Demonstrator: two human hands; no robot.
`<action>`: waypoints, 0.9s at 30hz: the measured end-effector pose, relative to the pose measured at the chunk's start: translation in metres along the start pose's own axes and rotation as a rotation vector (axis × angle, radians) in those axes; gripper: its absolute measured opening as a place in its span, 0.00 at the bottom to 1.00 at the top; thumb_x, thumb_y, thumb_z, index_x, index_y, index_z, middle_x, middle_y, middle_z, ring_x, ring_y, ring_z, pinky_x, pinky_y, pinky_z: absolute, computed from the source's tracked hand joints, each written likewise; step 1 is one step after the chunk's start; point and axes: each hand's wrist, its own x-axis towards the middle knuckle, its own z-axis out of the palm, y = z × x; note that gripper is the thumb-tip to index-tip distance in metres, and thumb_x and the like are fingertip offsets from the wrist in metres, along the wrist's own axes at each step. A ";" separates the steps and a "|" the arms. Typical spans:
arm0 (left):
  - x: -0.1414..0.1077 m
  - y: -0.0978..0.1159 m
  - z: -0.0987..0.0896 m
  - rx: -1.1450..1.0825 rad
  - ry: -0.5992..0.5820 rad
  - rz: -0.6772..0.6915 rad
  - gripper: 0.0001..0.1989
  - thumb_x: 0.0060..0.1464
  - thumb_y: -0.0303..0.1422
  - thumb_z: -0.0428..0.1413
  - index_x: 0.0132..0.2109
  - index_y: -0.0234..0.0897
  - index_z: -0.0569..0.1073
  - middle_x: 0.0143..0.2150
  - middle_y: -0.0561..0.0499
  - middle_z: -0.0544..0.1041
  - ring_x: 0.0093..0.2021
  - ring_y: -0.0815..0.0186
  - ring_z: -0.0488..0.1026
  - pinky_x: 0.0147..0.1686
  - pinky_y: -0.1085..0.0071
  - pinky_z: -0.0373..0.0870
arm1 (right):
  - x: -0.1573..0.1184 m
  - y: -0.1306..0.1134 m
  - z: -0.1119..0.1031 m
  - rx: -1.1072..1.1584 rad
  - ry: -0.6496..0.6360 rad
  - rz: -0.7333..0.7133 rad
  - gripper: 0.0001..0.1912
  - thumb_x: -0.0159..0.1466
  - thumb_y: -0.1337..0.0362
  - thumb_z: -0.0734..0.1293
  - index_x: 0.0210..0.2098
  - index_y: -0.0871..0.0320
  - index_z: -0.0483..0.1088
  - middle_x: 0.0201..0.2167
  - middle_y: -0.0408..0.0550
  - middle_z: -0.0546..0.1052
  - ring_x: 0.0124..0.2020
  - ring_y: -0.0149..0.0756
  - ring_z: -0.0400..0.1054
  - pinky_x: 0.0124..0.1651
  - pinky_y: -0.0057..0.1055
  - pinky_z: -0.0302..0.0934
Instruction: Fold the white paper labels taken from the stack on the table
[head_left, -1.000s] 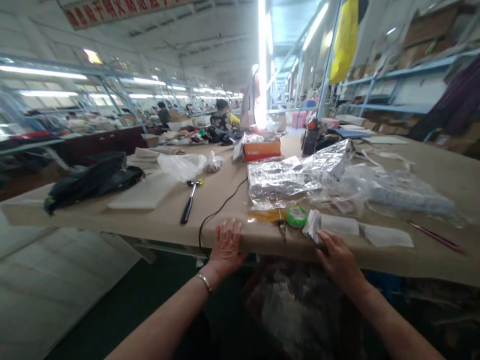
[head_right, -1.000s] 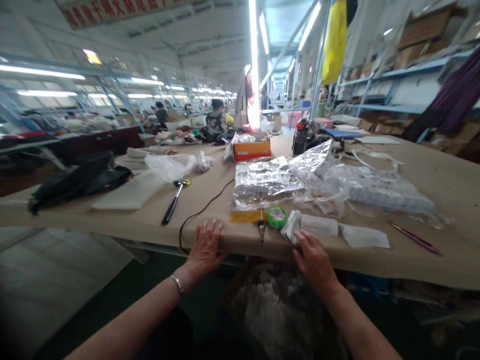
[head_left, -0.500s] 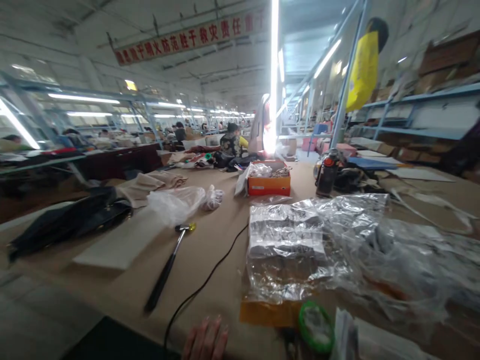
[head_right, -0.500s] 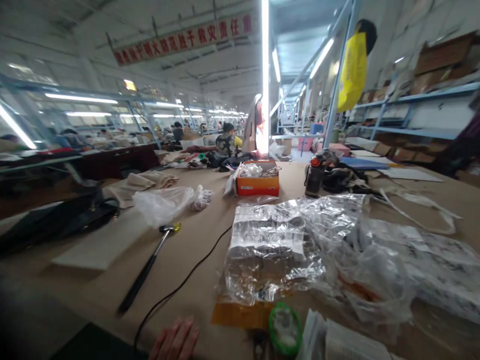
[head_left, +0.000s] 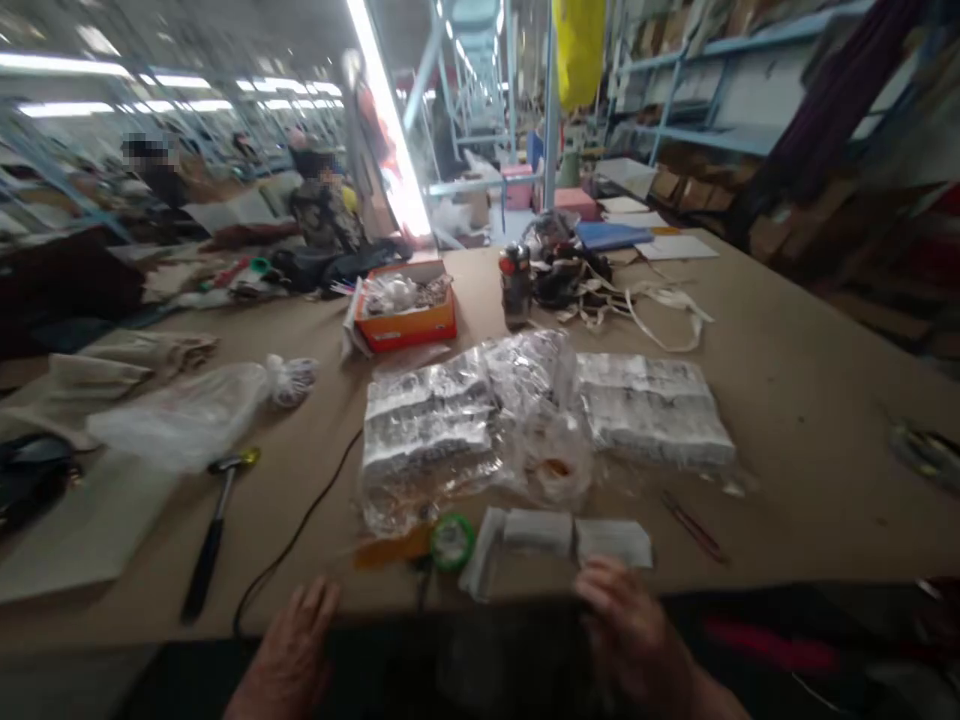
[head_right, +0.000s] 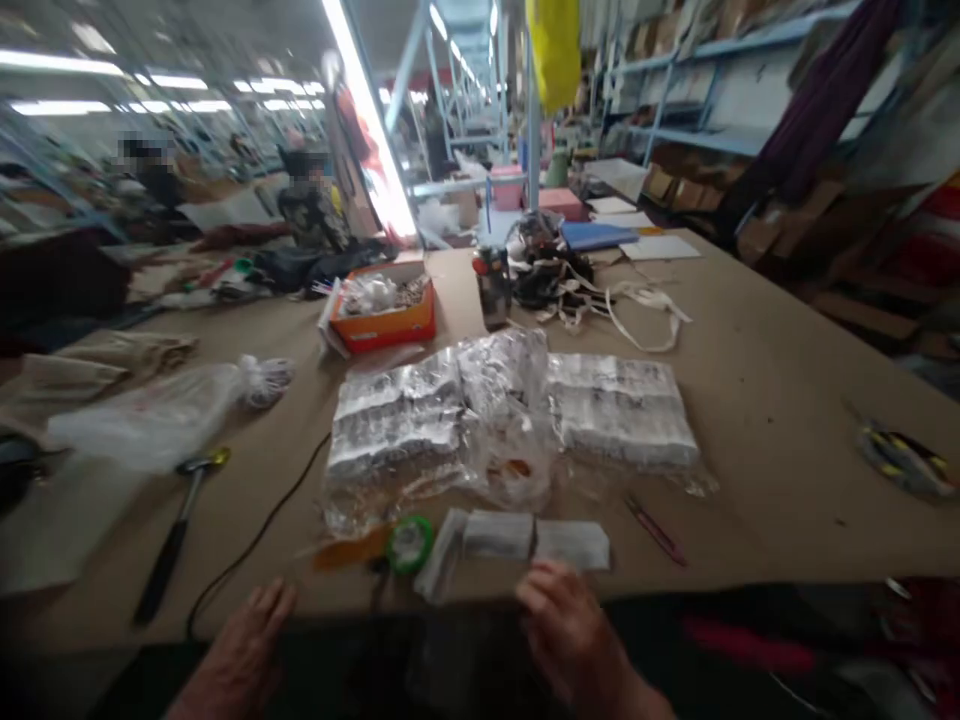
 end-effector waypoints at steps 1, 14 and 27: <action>0.010 0.006 -0.009 0.023 -0.051 -0.013 0.27 0.52 0.28 0.49 0.59 0.25 0.68 0.63 0.35 0.61 0.63 0.47 0.58 0.62 0.57 0.58 | -0.008 0.024 -0.023 0.008 0.042 0.077 0.14 0.64 0.72 0.58 0.49 0.58 0.66 0.44 0.52 0.73 0.54 0.41 0.64 0.54 0.39 0.65; 0.064 0.045 0.010 -0.130 -0.246 0.056 0.35 0.55 0.36 0.42 0.65 0.17 0.48 0.69 0.31 0.34 0.69 0.52 0.33 0.66 0.56 0.41 | -0.077 0.257 -0.098 -0.135 0.011 0.348 0.09 0.67 0.65 0.58 0.42 0.61 0.68 0.42 0.54 0.70 0.48 0.44 0.62 0.52 0.44 0.60; 0.083 0.096 -0.039 -0.317 -0.572 -0.282 0.37 0.62 0.31 0.50 0.65 0.09 0.39 0.66 0.20 0.36 0.67 0.44 0.34 0.64 0.57 0.39 | -0.083 0.236 -0.077 -0.165 -0.142 0.287 0.21 0.67 0.55 0.57 0.41 0.68 0.71 0.39 0.63 0.74 0.48 0.57 0.67 0.54 0.55 0.60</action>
